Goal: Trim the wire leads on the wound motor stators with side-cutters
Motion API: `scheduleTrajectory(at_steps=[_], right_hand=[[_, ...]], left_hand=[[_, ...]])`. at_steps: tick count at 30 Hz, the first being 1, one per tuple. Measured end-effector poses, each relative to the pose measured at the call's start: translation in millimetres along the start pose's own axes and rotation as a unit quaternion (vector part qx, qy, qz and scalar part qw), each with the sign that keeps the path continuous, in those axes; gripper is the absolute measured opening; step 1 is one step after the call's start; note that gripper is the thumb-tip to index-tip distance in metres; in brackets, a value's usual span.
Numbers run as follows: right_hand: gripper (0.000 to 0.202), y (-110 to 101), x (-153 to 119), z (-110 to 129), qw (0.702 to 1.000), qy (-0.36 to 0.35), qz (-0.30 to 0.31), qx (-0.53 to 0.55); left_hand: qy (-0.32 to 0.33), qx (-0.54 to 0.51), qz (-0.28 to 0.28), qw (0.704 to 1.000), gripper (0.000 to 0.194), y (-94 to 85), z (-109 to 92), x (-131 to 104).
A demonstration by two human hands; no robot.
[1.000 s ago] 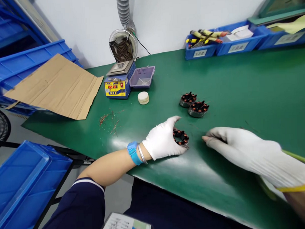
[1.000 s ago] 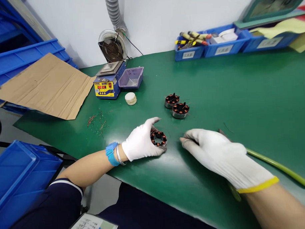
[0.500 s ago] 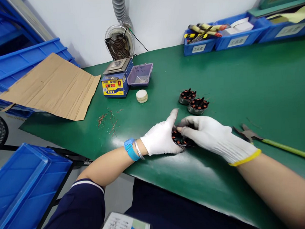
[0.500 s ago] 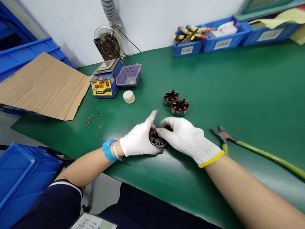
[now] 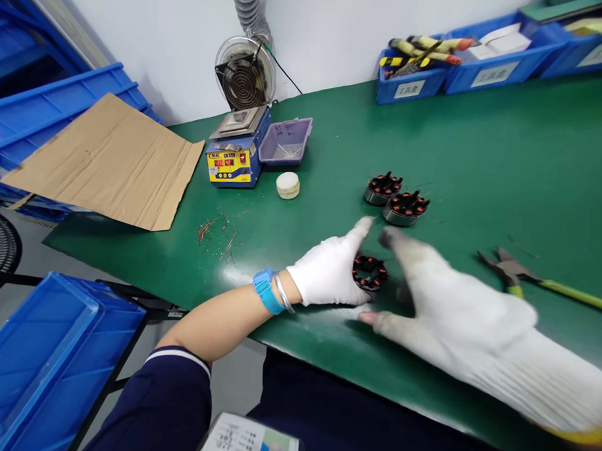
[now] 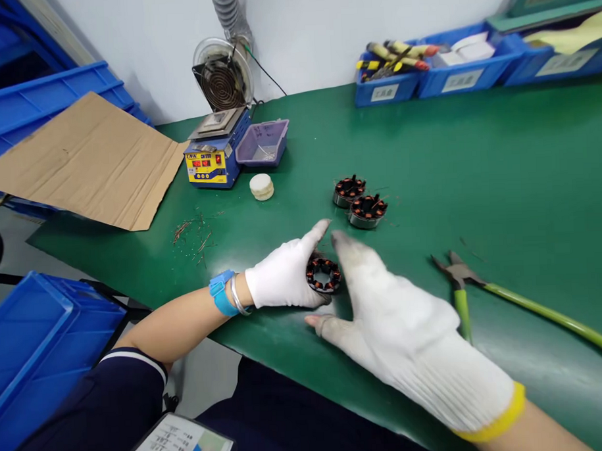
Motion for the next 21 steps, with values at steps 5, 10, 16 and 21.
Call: scheduleTrajectory(at_steps=[5, 10, 16, 21], right_hand=[[0.048, 38.2, -9.4, -24.4, 0.987, 0.071, 0.136, 0.052], [0.046, 34.9, -4.3, -28.1, 0.968, 0.113, 0.199, 0.104], [0.036, 23.1, 2.6, -24.7, 0.968, 0.122, 0.169, 0.144], [0.025, 24.1, 1.9, -33.5, 0.958, 0.126, 0.166, 0.197]], left_hand=[[0.013, 0.026, -0.002, 1.000, 0.114, 0.3, -1.2, 0.4], [0.009, 0.043, -0.003, 0.999, 0.109, -1.6, -2.9, 0.1], [0.047, 0.015, -0.049, 0.998, 0.090, 3.5, -4.7, -3.6], [0.114, -0.034, -0.046, 0.992, 0.063, 8.6, -11.8, -3.4]])
Point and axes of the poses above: each hand's wrist, its own x-axis towards the middle knuckle, its own y-axis out of the palm, z = x × y, the point moved 5 cm from there along x, towards the middle knuckle, and after that the axes turned 1 degree about -z, right-handed, at the moved point
